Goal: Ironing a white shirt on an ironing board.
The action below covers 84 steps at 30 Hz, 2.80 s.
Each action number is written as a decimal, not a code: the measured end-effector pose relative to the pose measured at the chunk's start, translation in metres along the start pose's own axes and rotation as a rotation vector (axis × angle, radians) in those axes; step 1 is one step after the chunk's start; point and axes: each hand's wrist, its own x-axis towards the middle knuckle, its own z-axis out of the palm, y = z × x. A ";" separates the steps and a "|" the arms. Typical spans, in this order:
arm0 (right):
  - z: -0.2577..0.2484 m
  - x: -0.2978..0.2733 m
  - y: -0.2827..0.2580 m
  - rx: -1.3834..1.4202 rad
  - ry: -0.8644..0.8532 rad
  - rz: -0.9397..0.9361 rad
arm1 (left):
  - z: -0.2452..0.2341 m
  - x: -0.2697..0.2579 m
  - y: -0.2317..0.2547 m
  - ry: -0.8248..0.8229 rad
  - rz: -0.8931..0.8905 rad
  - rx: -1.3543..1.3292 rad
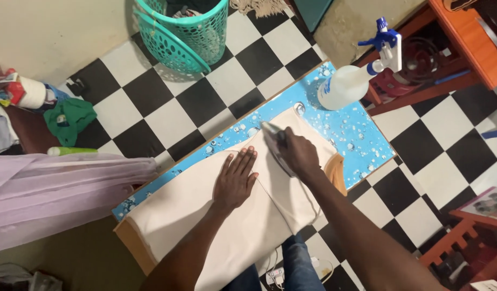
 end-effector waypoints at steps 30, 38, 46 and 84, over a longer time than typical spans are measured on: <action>0.016 -0.028 -0.051 0.104 0.125 0.264 | 0.003 0.060 -0.007 0.285 -1.349 -1.075; 0.032 -0.036 -0.065 0.088 0.071 0.167 | -0.001 0.064 -0.009 0.313 -1.327 -1.023; 0.038 -0.037 -0.072 -0.003 0.056 0.005 | 0.015 0.053 -0.020 0.418 -1.191 -0.928; 0.057 -0.037 -0.123 0.012 0.069 0.127 | -0.001 0.026 -0.050 0.398 -0.929 -0.749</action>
